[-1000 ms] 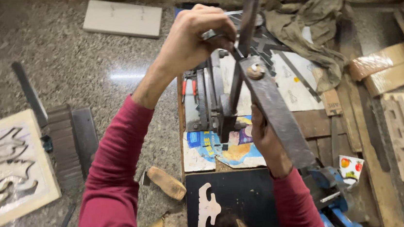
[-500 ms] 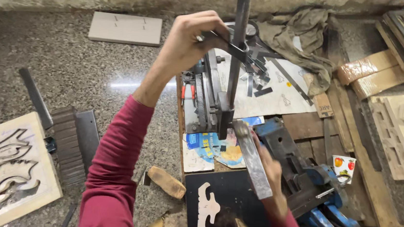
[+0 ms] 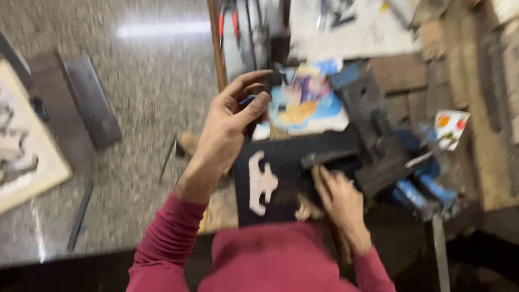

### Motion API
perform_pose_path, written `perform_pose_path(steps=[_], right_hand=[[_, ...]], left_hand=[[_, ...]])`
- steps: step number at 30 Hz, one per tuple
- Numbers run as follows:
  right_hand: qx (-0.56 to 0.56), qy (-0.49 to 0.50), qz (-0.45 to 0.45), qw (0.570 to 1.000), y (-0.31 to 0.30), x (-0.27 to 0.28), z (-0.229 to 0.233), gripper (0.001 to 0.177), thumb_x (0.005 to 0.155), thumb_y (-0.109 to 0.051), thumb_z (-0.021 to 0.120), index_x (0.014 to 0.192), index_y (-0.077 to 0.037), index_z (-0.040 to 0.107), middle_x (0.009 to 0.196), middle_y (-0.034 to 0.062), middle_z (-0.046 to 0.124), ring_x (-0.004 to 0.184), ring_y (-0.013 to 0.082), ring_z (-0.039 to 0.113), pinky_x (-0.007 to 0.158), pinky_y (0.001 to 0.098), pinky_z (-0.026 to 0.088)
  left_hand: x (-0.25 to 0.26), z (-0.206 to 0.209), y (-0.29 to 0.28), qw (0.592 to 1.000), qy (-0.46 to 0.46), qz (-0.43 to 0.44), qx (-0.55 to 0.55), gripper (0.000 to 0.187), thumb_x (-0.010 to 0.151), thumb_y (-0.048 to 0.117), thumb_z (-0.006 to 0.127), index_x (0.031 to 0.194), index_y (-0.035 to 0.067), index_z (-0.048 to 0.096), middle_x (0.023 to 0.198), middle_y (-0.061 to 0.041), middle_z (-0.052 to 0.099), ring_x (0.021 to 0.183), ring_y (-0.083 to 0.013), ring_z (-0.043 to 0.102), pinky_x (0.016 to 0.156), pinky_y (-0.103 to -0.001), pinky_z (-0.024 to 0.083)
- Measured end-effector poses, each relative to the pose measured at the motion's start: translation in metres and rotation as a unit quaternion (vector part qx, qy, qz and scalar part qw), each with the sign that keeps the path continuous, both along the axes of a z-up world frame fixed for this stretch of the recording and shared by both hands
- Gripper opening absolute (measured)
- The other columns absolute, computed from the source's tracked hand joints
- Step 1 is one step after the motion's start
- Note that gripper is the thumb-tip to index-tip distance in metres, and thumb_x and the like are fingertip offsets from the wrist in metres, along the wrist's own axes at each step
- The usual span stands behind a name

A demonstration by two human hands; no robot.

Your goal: The person uses a manual press to cut and shape a metal strip into a specific form. They repeatedly insert the metal strip into the press, operate the lever to cut sections, and then use a hammer to tap the strip into a curved shape on a workbench. The process involves alternating between cutting and shaping until the desired form is achieved.

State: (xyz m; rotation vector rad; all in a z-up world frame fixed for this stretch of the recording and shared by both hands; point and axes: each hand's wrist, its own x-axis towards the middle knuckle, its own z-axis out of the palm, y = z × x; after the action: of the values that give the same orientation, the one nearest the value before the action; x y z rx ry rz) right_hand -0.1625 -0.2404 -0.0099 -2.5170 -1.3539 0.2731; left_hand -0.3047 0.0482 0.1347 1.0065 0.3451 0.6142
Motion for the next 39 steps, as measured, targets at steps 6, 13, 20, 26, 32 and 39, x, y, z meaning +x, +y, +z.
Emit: perform_pose_path(steps=[6, 13, 20, 26, 32, 39], right_hand=[[0.123, 0.073, 0.133, 0.981, 0.038, -0.045, 0.037, 0.053, 0.089, -0.025, 0.078, 0.137, -0.009, 0.062, 0.122, 0.0156, 0.063, 0.104, 0.0350, 0.065, 0.085, 0.0419, 0.054], [0.103, 0.138, 0.162, 0.972, 0.056, -0.076, -0.012, 0.069, 0.083, -0.024, 0.088, 0.144, -0.010, 0.059, 0.127, 0.0158, 0.054, 0.103, 0.0309, 0.058, 0.093, 0.0416, 0.049], [0.101, 0.116, 0.184, 0.971, 0.050, -0.072, -0.025, 0.080, 0.078, -0.025, 0.090, 0.149, -0.011, 0.056, 0.134, 0.0168, 0.051, 0.103, 0.0299, 0.052, 0.095, 0.0450, 0.044], [0.073, 0.112, 0.172, 0.976, 0.053, -0.075, -0.025, 0.079, 0.080, -0.027, 0.089, 0.150, -0.011, 0.056, 0.136, 0.0152, 0.050, 0.103, 0.0297, 0.051, 0.095, 0.0451, 0.042], [0.078, 0.105, 0.151, 0.980, 0.051, -0.078, -0.031, 0.073, 0.081, -0.025, 0.087, 0.147, -0.011, 0.059, 0.138, 0.0107, 0.052, 0.103, 0.0267, 0.053, 0.095, 0.0439, 0.041], [0.106, 0.090, 0.145, 0.980, 0.052, -0.079, -0.034, 0.068, 0.084, -0.022, 0.086, 0.146, -0.008, 0.060, 0.139, 0.0101, 0.053, 0.106, 0.0262, 0.055, 0.097, 0.0436, 0.041]], left_hand=[[-0.092, -0.071, -0.054, 0.960, 0.237, 0.108, 0.102, 0.035, 0.100, 0.008, 0.068, 0.134, 0.001, 0.066, 0.114, -0.004, 0.060, 0.097, -0.0102, 0.066, 0.084, -0.025, 0.055], [-0.128, -0.120, -0.113, 0.867, 0.355, 0.114, 0.330, 0.028, 0.095, 0.002, 0.070, 0.123, 0.001, 0.073, 0.101, -0.012, 0.067, 0.089, -0.0252, 0.069, 0.077, -0.034, 0.055], [-0.120, -0.154, -0.145, 0.789, 0.378, 0.157, 0.457, 0.015, 0.089, 0.006, 0.077, 0.103, 0.008, 0.072, 0.092, -0.007, 0.068, 0.084, -0.0267, 0.068, 0.076, -0.038, 0.054], [-0.115, -0.167, -0.155, 0.759, 0.409, 0.129, 0.491, 0.015, 0.089, 0.007, 0.079, 0.102, 0.009, 0.073, 0.086, -0.005, 0.064, 0.075, -0.0223, 0.065, 0.064, -0.036, 0.051], [-0.102, -0.166, -0.160, 0.739, 0.428, 0.140, 0.501, 0.014, 0.088, 0.008, 0.080, 0.099, 0.010, 0.072, 0.083, -0.005, 0.059, 0.073, -0.0229, 0.063, 0.062, -0.036, 0.050], [-0.097, -0.163, -0.159, 0.731, 0.419, 0.141, 0.519, 0.016, 0.087, 0.005, 0.081, 0.101, 0.007, 0.073, 0.083, -0.004, 0.061, 0.073, -0.0219, 0.062, 0.060, -0.035, 0.050]])
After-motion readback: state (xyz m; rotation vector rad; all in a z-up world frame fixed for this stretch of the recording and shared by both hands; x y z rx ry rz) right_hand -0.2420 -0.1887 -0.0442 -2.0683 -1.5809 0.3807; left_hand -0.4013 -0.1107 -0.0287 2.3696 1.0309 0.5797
